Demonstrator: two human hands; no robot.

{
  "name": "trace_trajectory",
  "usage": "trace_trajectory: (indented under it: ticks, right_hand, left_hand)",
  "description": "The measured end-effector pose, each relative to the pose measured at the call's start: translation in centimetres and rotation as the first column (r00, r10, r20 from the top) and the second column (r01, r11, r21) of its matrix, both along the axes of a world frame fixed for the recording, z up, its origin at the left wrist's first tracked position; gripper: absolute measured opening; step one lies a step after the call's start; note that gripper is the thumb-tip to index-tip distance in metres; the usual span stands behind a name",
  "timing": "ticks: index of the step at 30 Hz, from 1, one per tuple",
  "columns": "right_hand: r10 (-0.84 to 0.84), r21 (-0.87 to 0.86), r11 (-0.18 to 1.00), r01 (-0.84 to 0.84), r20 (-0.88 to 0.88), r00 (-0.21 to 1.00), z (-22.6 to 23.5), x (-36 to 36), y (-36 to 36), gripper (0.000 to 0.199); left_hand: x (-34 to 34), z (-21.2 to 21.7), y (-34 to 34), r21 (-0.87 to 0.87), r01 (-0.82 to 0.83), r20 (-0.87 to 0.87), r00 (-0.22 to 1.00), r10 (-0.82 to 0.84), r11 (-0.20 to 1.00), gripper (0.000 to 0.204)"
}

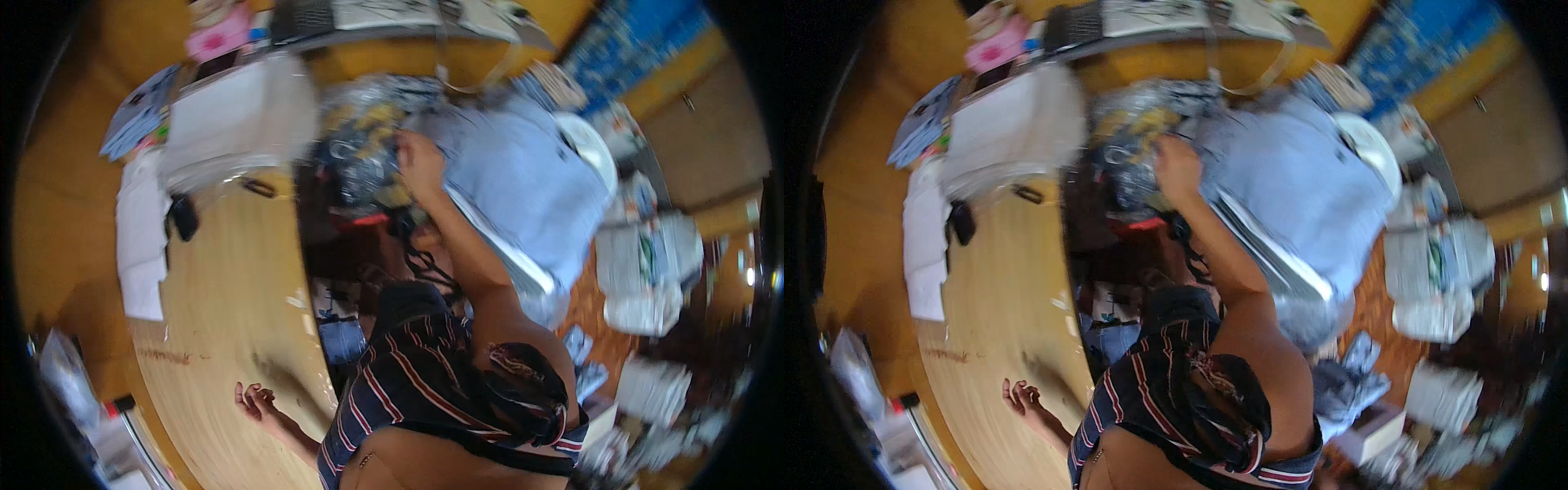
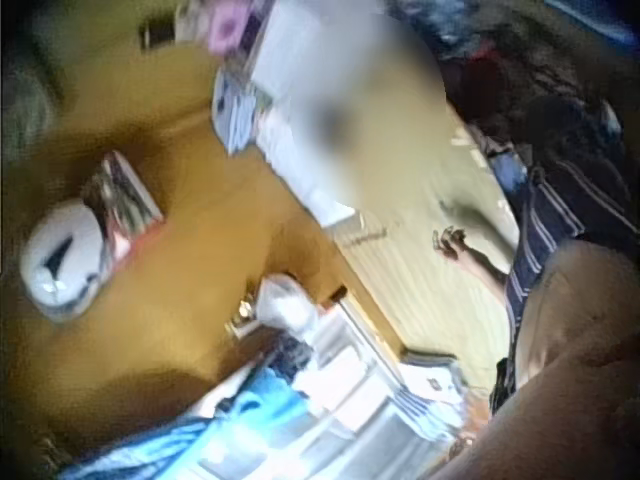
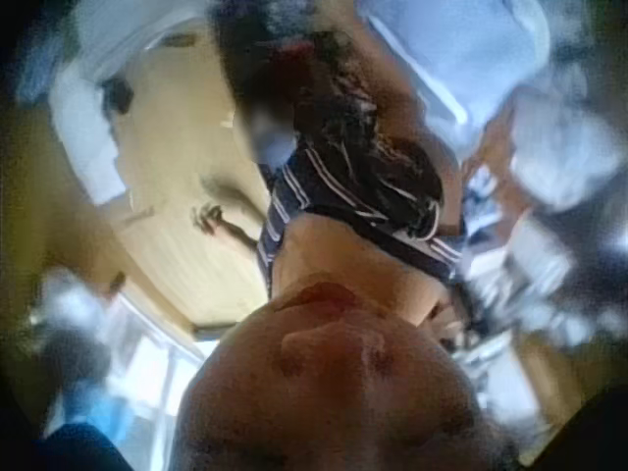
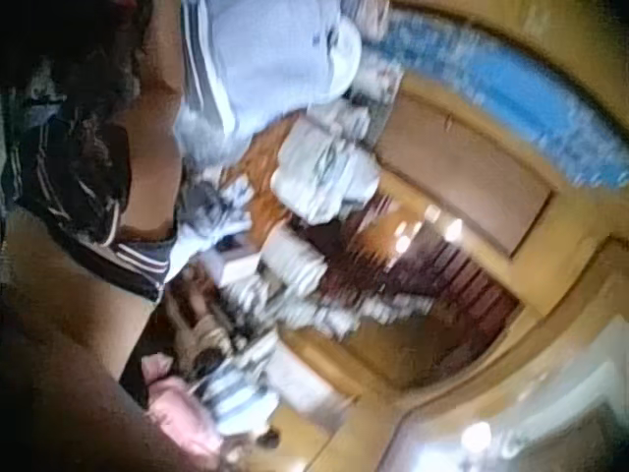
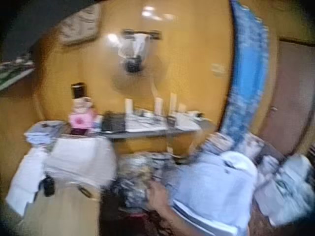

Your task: The person trims loose threads from light blue collared shirts using small snips and then folds them over a cardboard template, stacking the finished garments.

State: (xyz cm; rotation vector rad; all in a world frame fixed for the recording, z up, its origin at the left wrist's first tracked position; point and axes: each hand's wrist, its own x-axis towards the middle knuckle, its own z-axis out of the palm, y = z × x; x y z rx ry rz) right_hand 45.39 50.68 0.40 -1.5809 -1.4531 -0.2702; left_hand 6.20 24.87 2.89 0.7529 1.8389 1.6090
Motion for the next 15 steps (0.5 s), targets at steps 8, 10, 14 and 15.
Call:
trace_trajectory:
  ticks: [8, 10, 14, 15]
  right_hand:
    - [-0.981, -0.540, 0.119, 0.833, -0.196, 0.013, -14.0, 20.7, -36.4, 0.019]
    - [-0.895, -0.595, 0.250, 0.764, -0.444, -0.053, -17.9, 24.6, -42.1, 0.021]
    - [-0.774, -0.555, 0.542, 0.632, -0.622, 0.118, -19.0, 27.9, -41.9, 0.031]
    - [-0.843, -0.595, 0.459, 0.659, -0.527, 0.111, -19.1, 29.3, -41.2, 0.033]
  left_hand:
    - [2.8, 2.2, -0.7, 0.059, 0.320, -0.011, 0.947, -0.320, 0.946, 0.029]
    - [5.4, 2.4, -0.6, 0.054, 0.407, 0.011, 0.913, -0.408, 0.912, 0.028]
    - [8.3, 2.1, -1.0, 0.075, 0.509, -0.065, 0.861, -0.505, 0.858, 0.025]
    - [9.1, 2.1, -0.9, 0.072, 0.535, -0.086, 0.844, -0.529, 0.842, 0.025]
